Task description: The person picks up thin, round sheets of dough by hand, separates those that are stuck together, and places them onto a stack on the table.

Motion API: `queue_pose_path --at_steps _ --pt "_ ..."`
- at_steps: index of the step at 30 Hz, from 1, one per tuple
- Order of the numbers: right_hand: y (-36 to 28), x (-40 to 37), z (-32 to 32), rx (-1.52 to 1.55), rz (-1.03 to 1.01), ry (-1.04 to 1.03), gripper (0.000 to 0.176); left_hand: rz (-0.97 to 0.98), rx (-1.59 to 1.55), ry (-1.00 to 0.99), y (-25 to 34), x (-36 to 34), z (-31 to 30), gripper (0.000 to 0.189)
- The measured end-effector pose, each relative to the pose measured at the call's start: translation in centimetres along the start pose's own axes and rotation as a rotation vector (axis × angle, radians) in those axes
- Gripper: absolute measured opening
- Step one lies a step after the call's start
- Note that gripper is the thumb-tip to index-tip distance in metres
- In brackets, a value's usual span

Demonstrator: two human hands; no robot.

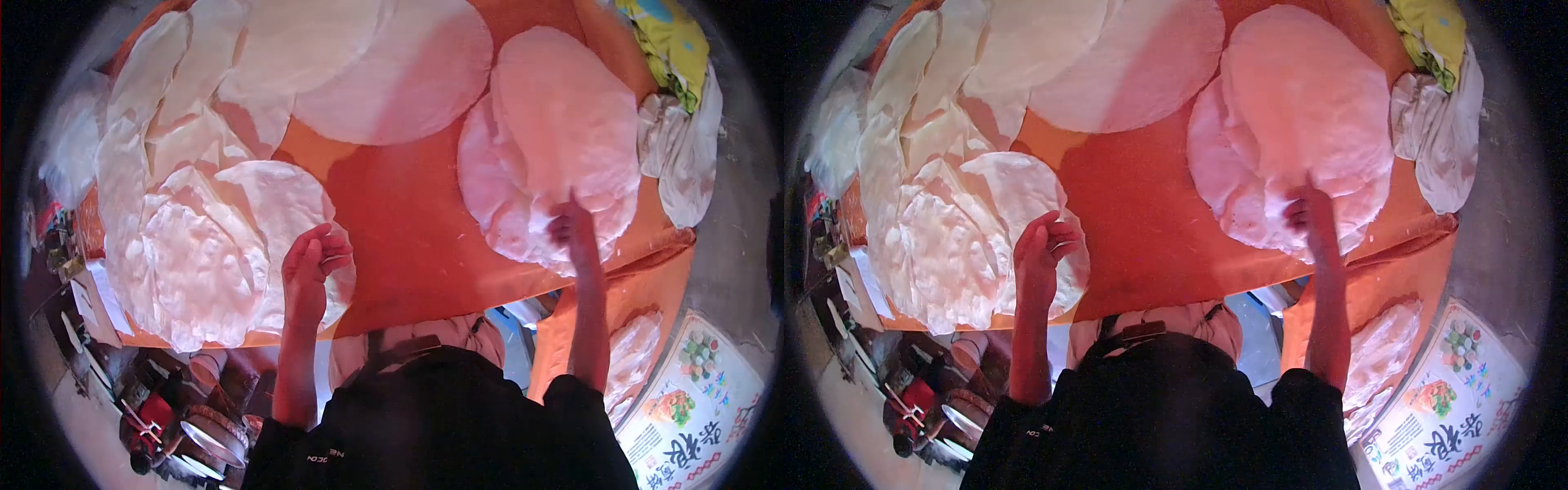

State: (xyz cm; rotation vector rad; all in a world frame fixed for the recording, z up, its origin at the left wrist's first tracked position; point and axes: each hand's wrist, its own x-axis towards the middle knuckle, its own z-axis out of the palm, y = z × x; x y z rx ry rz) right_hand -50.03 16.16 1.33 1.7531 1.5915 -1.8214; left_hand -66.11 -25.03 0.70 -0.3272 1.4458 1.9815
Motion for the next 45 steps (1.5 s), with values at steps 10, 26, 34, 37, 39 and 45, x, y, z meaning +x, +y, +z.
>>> queue_pose_path --at_steps 10,26,34,37,39,45 --pt "-6.9 3.7 21.8 0.455 -0.260 -0.321 0.032 -0.057 -0.011 0.009 -0.3 -0.6 1.0 0.031" --pt "-19.9 -5.5 13.4 -0.249 -1.131 0.264 0.014 -0.055 -0.071 0.024 -0.8 -0.8 0.1 0.030" --pt "-23.1 -10.8 0.0 -0.958 -1.299 0.395 0.022 -0.089 -0.046 0.013 -1.3 -1.1 -0.2 0.028" --pt "-21.0 -12.9 1.6 -1.155 -1.295 0.261 0.028 -0.086 -0.038 -0.007 -1.2 -0.8 0.5 0.028" --pt "-17.6 -12.6 3.9 -1.243 -1.243 0.101 0.032 -0.087 -0.037 -0.016 -1.2 -0.7 0.8 0.028" --pt "-0.7 -6.2 9.7 -1.289 -0.944 -0.375 0.050 -0.096 0.019 0.032 -1.2 -1.1 0.5 0.028"
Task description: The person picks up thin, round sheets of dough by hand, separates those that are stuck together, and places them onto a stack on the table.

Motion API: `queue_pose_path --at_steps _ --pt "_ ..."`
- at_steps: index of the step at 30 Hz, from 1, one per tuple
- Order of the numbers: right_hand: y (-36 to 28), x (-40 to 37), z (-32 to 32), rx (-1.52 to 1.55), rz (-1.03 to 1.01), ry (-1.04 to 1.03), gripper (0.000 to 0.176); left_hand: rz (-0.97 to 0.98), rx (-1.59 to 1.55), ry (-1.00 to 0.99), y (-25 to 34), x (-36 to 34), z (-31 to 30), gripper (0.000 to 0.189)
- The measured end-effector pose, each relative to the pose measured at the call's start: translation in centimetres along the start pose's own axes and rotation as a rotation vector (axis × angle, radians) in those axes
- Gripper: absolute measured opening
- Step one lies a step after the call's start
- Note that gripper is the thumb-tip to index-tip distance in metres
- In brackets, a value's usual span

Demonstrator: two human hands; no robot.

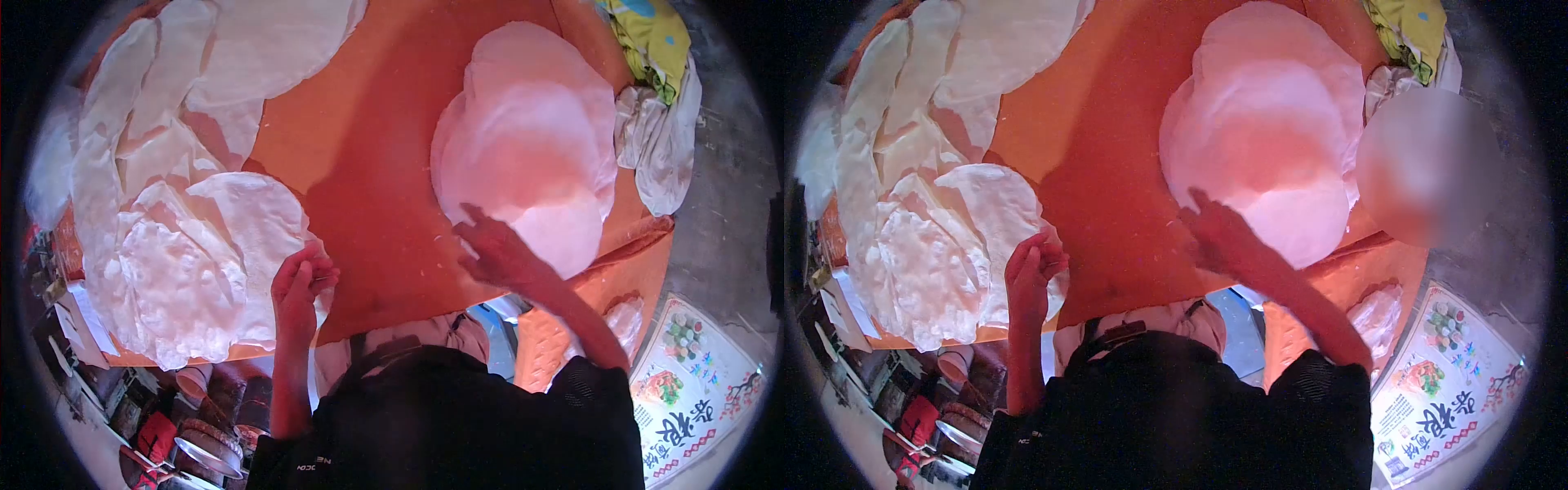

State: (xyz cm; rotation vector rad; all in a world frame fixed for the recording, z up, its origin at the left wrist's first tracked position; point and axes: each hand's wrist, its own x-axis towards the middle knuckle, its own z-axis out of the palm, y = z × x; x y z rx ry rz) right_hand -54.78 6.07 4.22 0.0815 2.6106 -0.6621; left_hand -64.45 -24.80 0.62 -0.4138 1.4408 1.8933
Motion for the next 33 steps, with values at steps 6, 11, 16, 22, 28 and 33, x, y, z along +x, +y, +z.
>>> queue_pose_path --at_steps 6,11,16,22,28,33 --pt "1.5 -0.3 -1.4 -0.170 0.295 0.431 0.058 -0.023 -0.091 0.022 -1.5 0.0 -2.1 0.028" --pt "3.4 3.6 -4.2 -0.304 0.258 0.020 0.052 -0.025 -0.038 0.024 -1.7 0.4 -1.4 0.030" --pt "2.5 20.7 -5.4 0.586 -0.108 0.378 0.037 -0.059 -0.126 0.024 -0.9 0.1 -1.0 0.026" --pt "-1.8 34.2 -8.4 1.584 0.472 0.344 0.033 -0.005 -0.175 0.107 -0.9 -0.6 -2.6 0.028" --pt "-4.1 37.8 -8.7 1.191 0.319 0.265 0.024 -0.014 -0.218 0.105 -0.9 0.1 -2.3 0.028" --pt "-9.5 25.1 -12.9 1.442 -0.035 0.514 0.031 -0.099 -0.305 0.036 0.5 2.7 -0.3 0.038"
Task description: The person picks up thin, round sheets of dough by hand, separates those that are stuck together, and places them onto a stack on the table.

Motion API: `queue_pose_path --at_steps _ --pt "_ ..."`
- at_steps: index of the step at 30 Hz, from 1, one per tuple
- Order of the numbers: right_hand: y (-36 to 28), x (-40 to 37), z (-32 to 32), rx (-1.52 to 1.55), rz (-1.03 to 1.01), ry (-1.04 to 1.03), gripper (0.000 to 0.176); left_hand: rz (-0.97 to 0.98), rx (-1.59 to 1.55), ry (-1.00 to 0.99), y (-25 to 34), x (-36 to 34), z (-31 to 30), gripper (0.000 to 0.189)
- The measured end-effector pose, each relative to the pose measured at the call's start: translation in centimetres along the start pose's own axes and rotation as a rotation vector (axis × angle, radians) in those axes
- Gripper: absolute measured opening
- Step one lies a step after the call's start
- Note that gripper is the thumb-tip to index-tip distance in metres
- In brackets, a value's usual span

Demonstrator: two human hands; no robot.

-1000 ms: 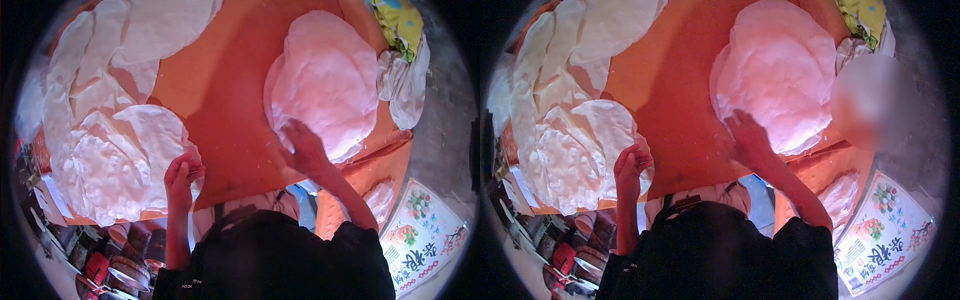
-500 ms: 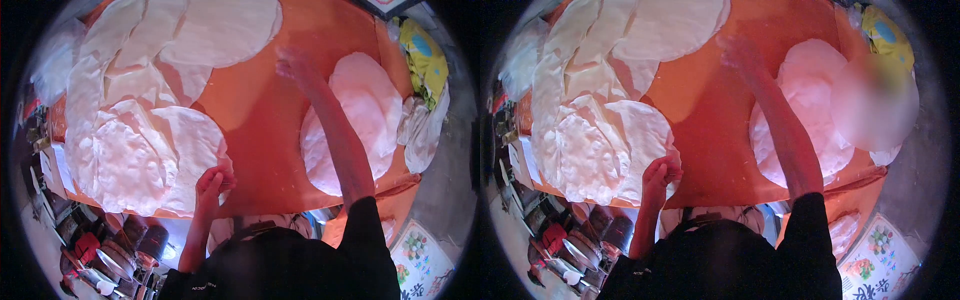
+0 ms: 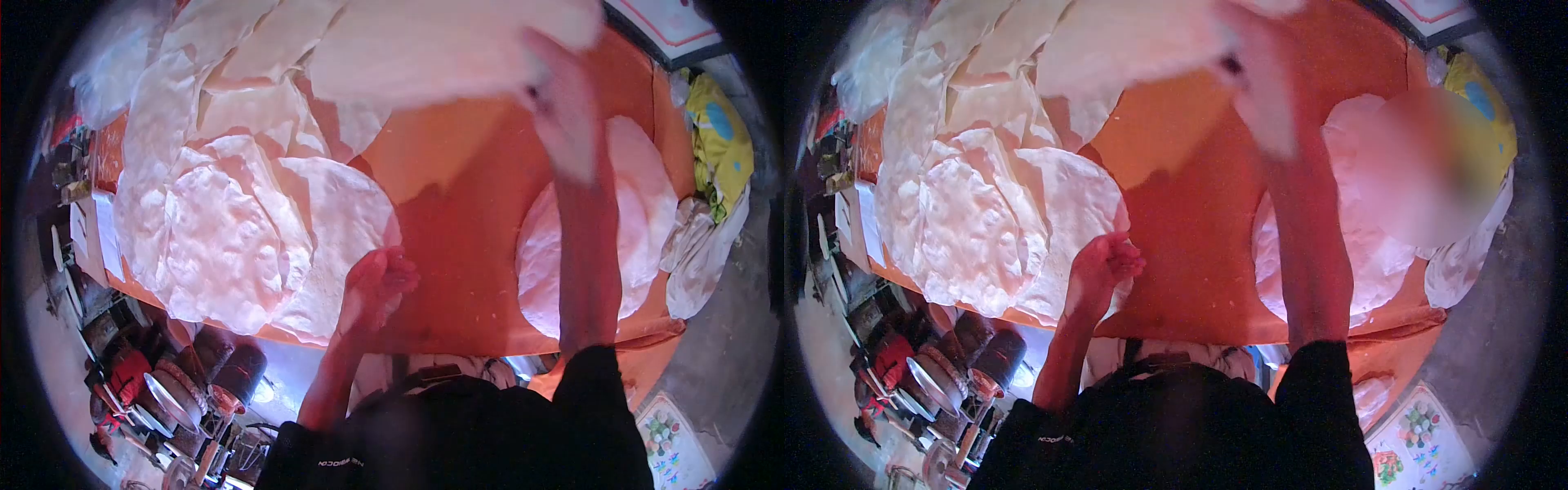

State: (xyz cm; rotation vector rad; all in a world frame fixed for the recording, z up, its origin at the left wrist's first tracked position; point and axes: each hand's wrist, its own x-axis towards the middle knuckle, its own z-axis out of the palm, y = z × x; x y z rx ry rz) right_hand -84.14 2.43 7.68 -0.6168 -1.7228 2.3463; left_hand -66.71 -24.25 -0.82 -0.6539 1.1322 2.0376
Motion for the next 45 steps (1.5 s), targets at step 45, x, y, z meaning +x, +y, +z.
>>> queue_pose_path --at_steps 45 --pt "-3.6 -14.6 -30.6 -1.451 -0.311 0.861 0.051 0.380 0.626 0.037 2.4 1.0 -2.2 0.040"
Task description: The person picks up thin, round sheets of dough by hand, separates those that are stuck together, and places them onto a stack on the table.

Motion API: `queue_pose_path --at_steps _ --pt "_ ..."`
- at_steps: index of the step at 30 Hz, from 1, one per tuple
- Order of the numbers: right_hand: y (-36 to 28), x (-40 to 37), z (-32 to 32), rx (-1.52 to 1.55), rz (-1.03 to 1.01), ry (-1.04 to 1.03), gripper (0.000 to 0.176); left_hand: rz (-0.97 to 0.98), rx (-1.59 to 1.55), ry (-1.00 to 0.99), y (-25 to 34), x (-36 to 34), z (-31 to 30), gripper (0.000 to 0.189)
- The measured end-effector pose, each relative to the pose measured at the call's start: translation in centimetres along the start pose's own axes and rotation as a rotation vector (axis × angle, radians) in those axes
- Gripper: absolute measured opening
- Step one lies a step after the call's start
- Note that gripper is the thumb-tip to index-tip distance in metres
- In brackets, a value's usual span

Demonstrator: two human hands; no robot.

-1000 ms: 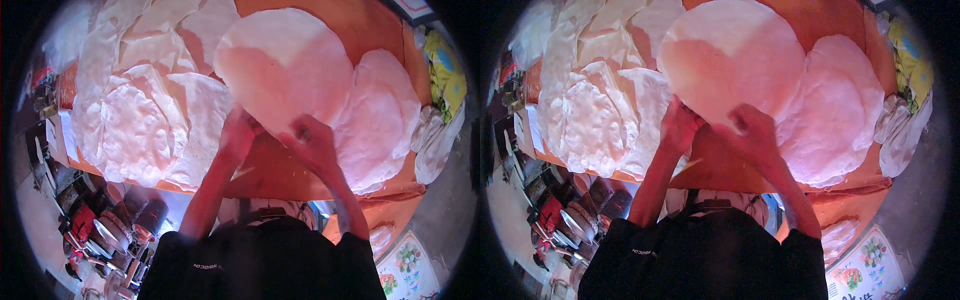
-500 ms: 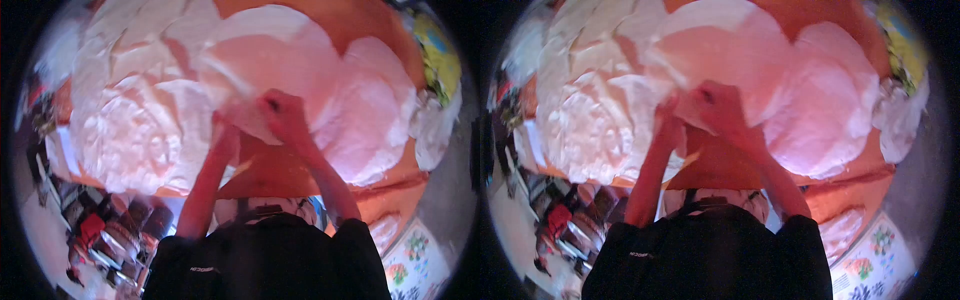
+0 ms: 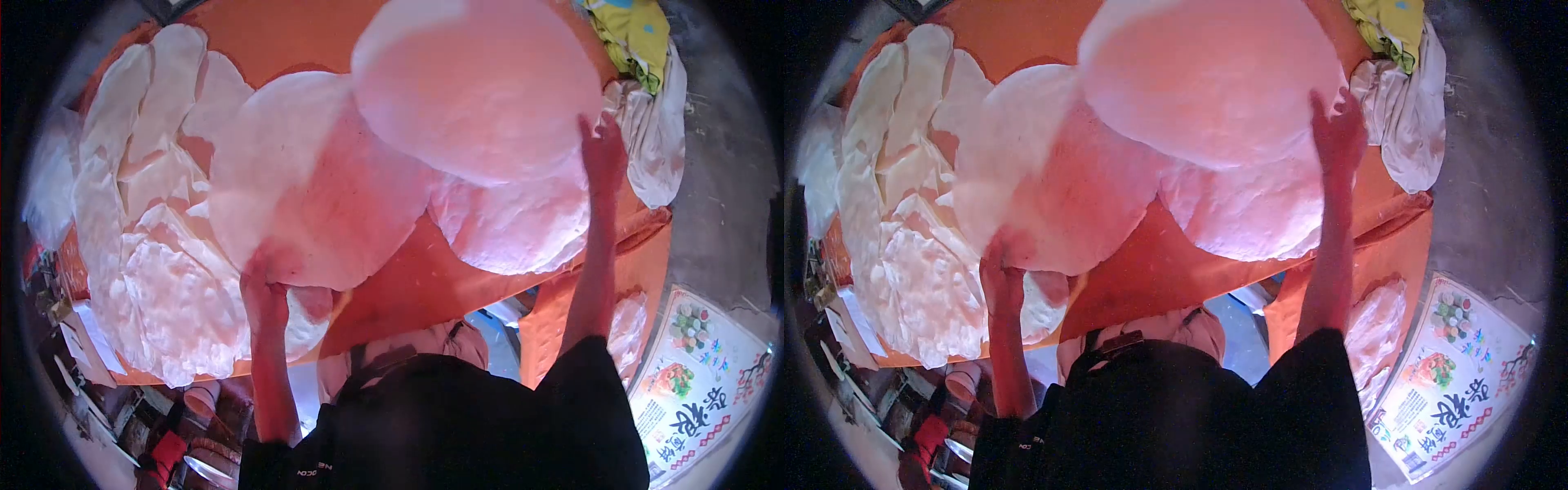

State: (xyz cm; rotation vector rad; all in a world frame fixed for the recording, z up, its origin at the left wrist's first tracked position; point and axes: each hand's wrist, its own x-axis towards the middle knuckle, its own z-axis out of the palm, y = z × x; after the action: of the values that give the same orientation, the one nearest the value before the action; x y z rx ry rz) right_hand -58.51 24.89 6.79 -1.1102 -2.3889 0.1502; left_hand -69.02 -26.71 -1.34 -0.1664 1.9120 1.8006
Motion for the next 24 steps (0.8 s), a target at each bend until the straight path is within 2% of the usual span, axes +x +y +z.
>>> queue_pose_path --at_steps 1,2,3,4,5,7,9,12,14,17,18,19,20,22,24 --pt "-2.1 -3.0 -0.3 -0.129 -0.083 0.062 0.061 -0.085 -0.221 -0.006 0.2 -0.3 0.3 0.039" --pt "-4.7 -5.7 -0.1 -0.101 -0.012 -0.077 0.070 -0.176 -0.437 -0.021 0.4 -0.5 0.8 0.038" --pt "-9.2 -8.8 -0.7 0.233 0.041 -0.289 0.071 -0.126 -0.415 -0.030 0.9 -0.7 1.6 0.039" --pt "-12.7 -11.8 -0.6 0.461 0.049 -0.465 0.064 -0.073 -0.395 -0.038 1.5 -1.1 2.7 0.041" --pt "-16.4 -14.9 -0.4 0.571 -0.063 -0.633 0.057 -0.058 -0.440 -0.063 2.0 -1.2 3.5 0.042" --pt "-22.2 -19.2 -0.2 0.563 -0.327 -0.835 0.043 -0.070 -0.590 -0.129 3.2 -1.3 5.1 0.047" --pt "-24.8 -20.4 -0.2 0.494 -0.415 -0.899 0.030 -0.066 -0.699 -0.177 3.8 -1.0 5.4 0.053" --pt "-24.9 -18.0 0.1 1.011 0.069 -0.902 0.022 0.024 -0.665 -0.249 4.5 -1.3 4.8 0.059" --pt "-22.2 -13.4 -1.2 1.037 -0.083 -0.580 0.020 0.110 -0.574 -0.351 5.9 -1.8 4.5 0.059" --pt "-15.2 -7.5 -6.1 1.008 0.080 -0.370 0.017 0.004 -0.326 -0.216 4.6 -2.2 3.9 0.052" --pt "-11.8 -5.2 -6.9 0.908 0.115 -0.385 0.015 -0.037 -0.258 -0.169 4.1 -2.6 3.8 0.050" --pt "-8.6 -3.5 -7.5 1.226 0.211 -0.335 0.012 -0.068 -0.242 -0.121 3.5 -3.0 3.8 0.046" --pt "-7.4 -2.9 -9.2 1.182 0.394 -0.199 0.009 -0.083 -0.238 -0.099 3.1 -3.6 3.7 0.046" --pt "0.8 -1.9 -8.2 1.258 0.342 -0.035 0.009 -0.117 -0.225 -0.055 2.2 -5.1 3.4 0.046" --pt "8.5 -2.2 -7.0 1.051 0.405 0.002 0.011 -0.122 -0.210 -0.066 0.4 -6.1 2.3 0.051"
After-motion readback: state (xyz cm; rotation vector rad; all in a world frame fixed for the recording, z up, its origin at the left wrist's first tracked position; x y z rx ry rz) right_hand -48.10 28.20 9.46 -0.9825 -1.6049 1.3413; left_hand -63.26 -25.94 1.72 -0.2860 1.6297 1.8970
